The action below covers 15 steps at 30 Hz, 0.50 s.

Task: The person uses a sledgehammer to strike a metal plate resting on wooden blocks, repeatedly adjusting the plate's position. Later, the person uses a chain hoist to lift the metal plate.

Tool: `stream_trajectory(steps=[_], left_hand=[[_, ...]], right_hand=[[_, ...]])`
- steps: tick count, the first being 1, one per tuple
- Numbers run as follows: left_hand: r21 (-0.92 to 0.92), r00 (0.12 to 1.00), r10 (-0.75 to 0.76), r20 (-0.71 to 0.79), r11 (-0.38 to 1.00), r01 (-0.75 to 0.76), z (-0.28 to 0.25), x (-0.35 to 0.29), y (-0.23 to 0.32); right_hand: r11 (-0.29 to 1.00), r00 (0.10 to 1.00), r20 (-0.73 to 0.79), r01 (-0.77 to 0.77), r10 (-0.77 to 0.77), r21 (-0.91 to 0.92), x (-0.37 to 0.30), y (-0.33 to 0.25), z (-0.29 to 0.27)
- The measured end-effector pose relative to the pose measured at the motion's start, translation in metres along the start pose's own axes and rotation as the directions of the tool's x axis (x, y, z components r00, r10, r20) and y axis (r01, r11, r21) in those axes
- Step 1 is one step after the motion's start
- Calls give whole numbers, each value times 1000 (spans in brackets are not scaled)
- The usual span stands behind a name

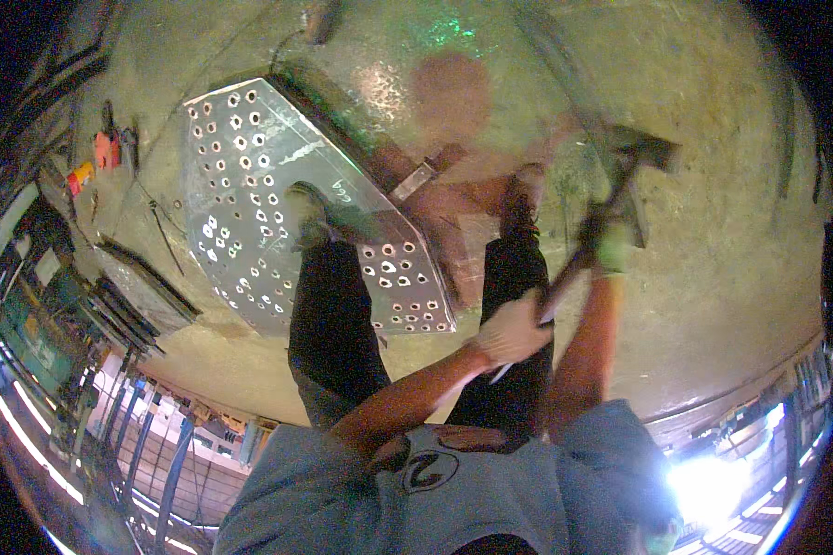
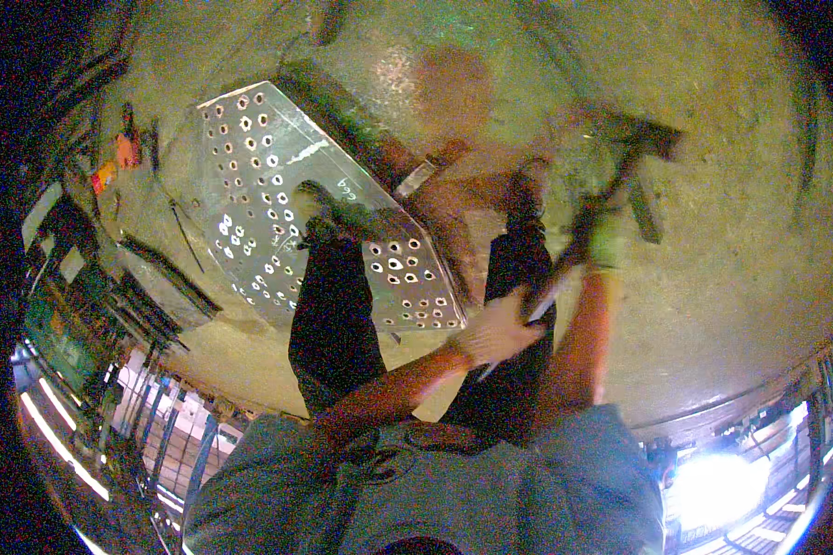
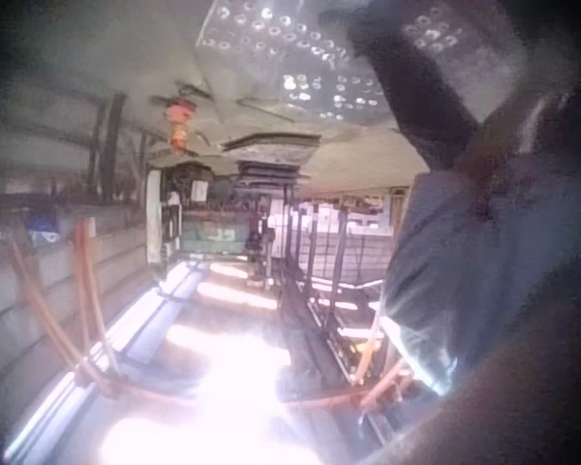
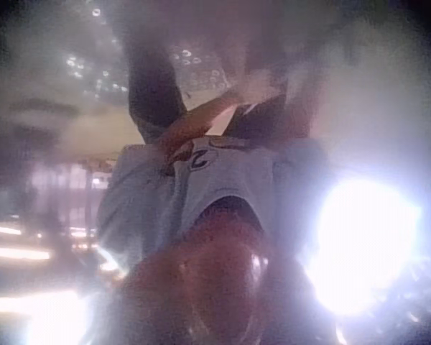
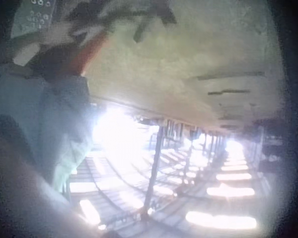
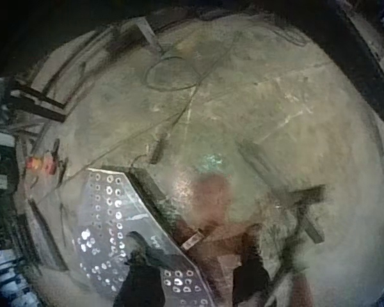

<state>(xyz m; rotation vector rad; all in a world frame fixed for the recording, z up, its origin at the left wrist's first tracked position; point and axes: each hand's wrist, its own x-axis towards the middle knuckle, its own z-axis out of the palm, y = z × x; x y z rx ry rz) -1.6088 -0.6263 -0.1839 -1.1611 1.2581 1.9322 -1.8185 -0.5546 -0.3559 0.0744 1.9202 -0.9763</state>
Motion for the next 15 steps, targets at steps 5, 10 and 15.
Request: stream_trajectory(steps=[5, 10, 15], left_hand=[[59, 900, 434, 36, 898, -435, -7, 75, 119], [126, 862, 503, -61, 860, -494, -35, 101, 153], [-45, 927, 48, -372, 997, -70, -28, 38, -25]], right_hand=[[914, 893, -197, 385, -404, -127, 67, -186, -136], [835, 809, -207, 529, -550, -152, 77, -257, -80], [869, 924, 30, 370, -382, -330, 45, -61, 96]])
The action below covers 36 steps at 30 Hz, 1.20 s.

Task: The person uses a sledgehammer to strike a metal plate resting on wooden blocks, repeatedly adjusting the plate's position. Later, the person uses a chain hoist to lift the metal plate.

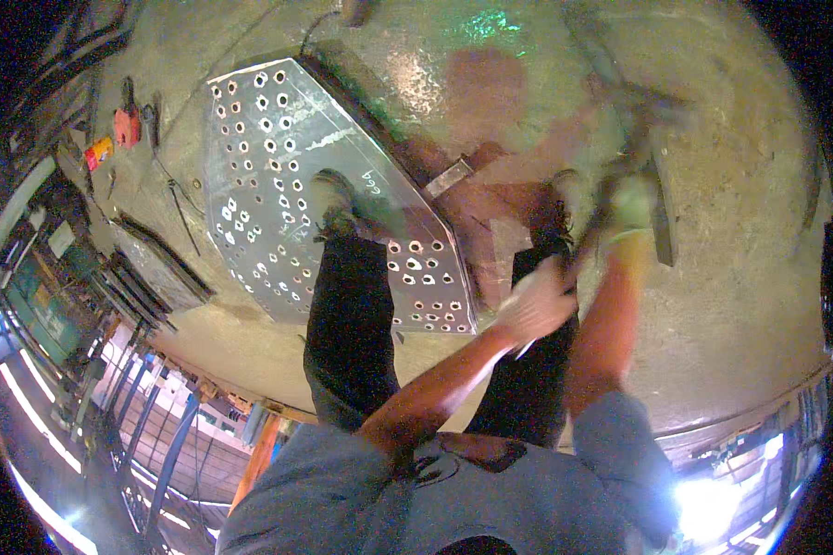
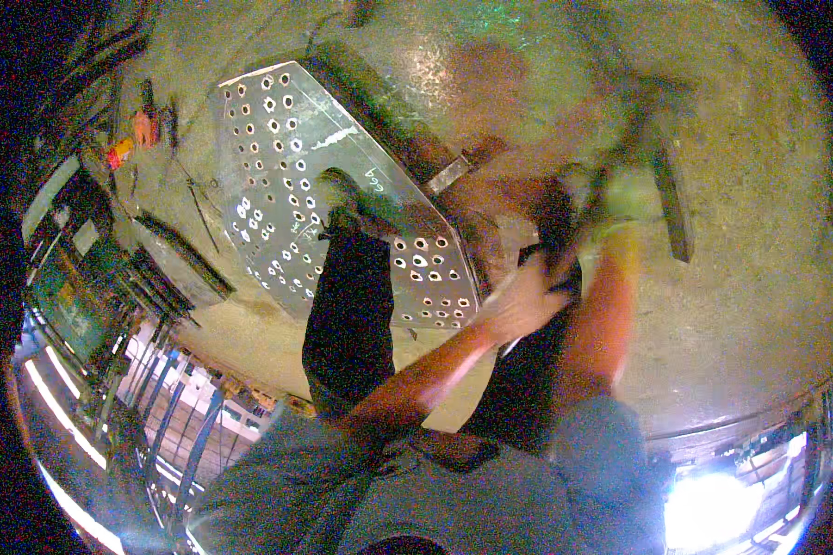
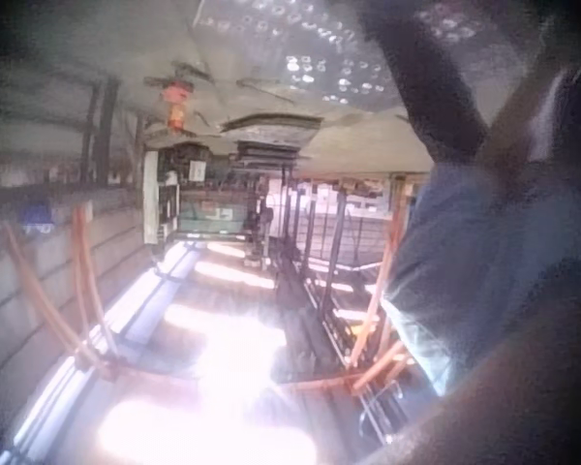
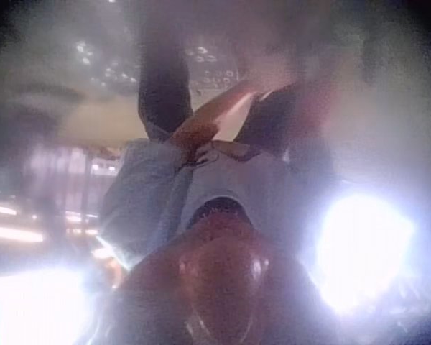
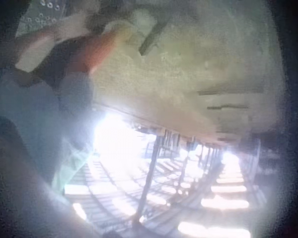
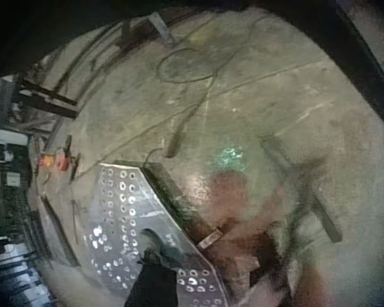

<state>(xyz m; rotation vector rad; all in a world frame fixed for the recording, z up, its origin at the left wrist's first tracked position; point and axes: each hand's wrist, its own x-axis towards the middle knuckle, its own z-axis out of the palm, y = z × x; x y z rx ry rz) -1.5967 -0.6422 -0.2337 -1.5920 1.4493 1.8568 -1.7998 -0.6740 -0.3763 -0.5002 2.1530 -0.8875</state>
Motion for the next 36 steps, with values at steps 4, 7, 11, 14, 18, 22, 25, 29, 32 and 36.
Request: stream_trajectory(steps=[4, 7, 11, 14, 18, 22, 25, 29, 32, 36], left_hand=[[-176, 848, -486, 209, 835, 522, -72, -60, -79], [20, 825, -535, 184, 841, 541, -78, -85, -60], [25, 858, -414, 304, 904, 428, -38, -98, -68], [77, 963, -94, 251, 994, 77, -3, -73, -35], [40, 931, 72, 358, 995, -92, 12, -19, 66], [8, 891, 284, 354, 952, -307, 23, 29, 95], [41, 880, 188, 436, 973, -228, 2, 31, 65], [-110, 976, -100, 195, 986, 123, -28, -34, -55], [0, 833, -491, 255, 861, 508, -82, -71, -87], [-70, 848, -507, 154, 851, 521, -76, -96, -82]], right_hand=[[964, 896, 385, -139, 220, -229, -166, 96, 159], [970, 833, 511, -242, 212, -8, -203, 145, 169], [931, 851, 418, -363, 317, 33, -181, 102, 87], [785, 809, 253, -582, 531, 213, -121, 63, -2], [849, 930, 41, -350, 365, 396, -33, 3, -131], [817, 934, -55, -278, 352, 506, 33, -2, -181], [841, 946, -35, -268, 321, 470, 32, 11, -133], [975, 974, 111, -207, 197, 85, -64, 46, 35], [956, 924, 358, -28, 136, -291, -163, 79, 136], [853, 766, 627, 415, -140, -316, -197, 103, 154]])
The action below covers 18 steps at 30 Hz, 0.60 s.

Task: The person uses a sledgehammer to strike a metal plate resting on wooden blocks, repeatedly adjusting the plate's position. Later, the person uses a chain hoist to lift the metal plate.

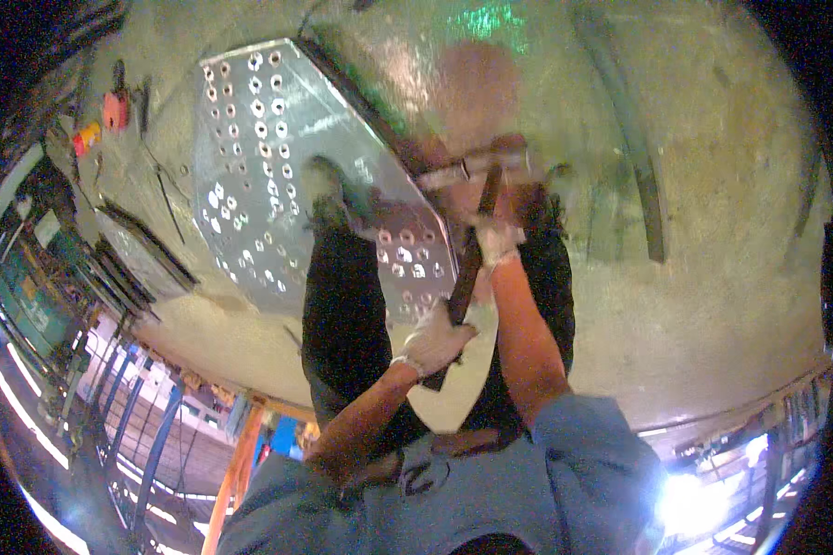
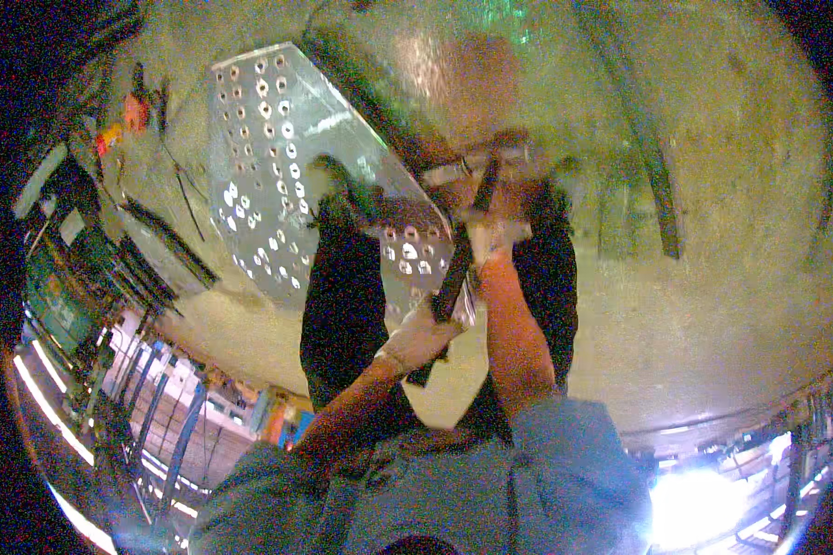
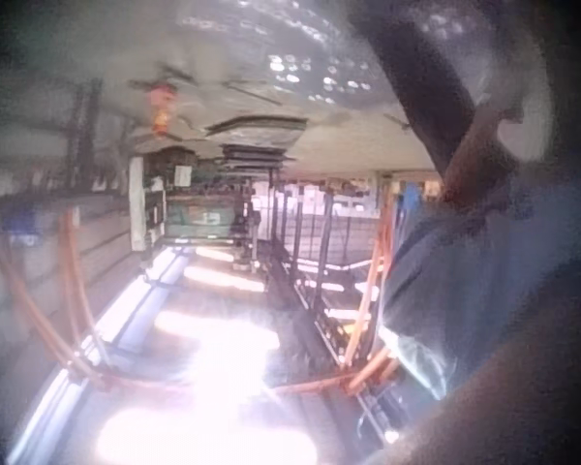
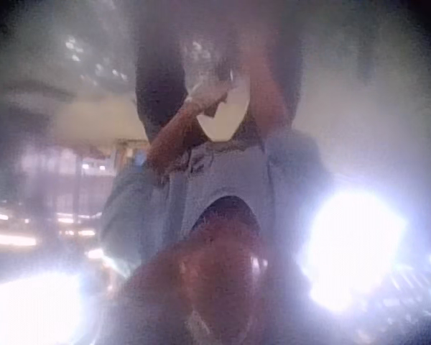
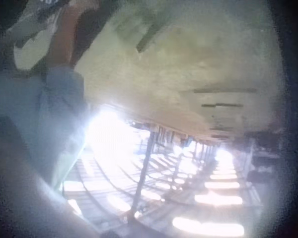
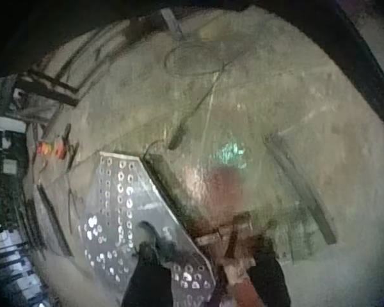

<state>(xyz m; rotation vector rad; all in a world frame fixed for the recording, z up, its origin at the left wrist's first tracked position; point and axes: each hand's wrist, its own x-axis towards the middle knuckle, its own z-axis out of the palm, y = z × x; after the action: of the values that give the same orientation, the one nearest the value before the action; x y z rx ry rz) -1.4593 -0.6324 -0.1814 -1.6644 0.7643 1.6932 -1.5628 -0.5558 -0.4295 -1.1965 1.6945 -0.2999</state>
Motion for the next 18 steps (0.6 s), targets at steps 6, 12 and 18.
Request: stream_trajectory(steps=[6, 12, 18], left_hand=[[131, 949, 317, -4, 941, -313, 84, -9, 12], [36, 674, 609, 419, 730, -682, 114, -31, 172], [104, 439, 778, 449, 442, -891, 150, 8, 264]], right_hand=[[606, 913, 35, -299, 407, 737, -29, 22, -124], [480, 678, -236, -195, 696, 855, -68, 68, -357], [639, 604, -524, 32, 600, 768, -43, 64, -465]])
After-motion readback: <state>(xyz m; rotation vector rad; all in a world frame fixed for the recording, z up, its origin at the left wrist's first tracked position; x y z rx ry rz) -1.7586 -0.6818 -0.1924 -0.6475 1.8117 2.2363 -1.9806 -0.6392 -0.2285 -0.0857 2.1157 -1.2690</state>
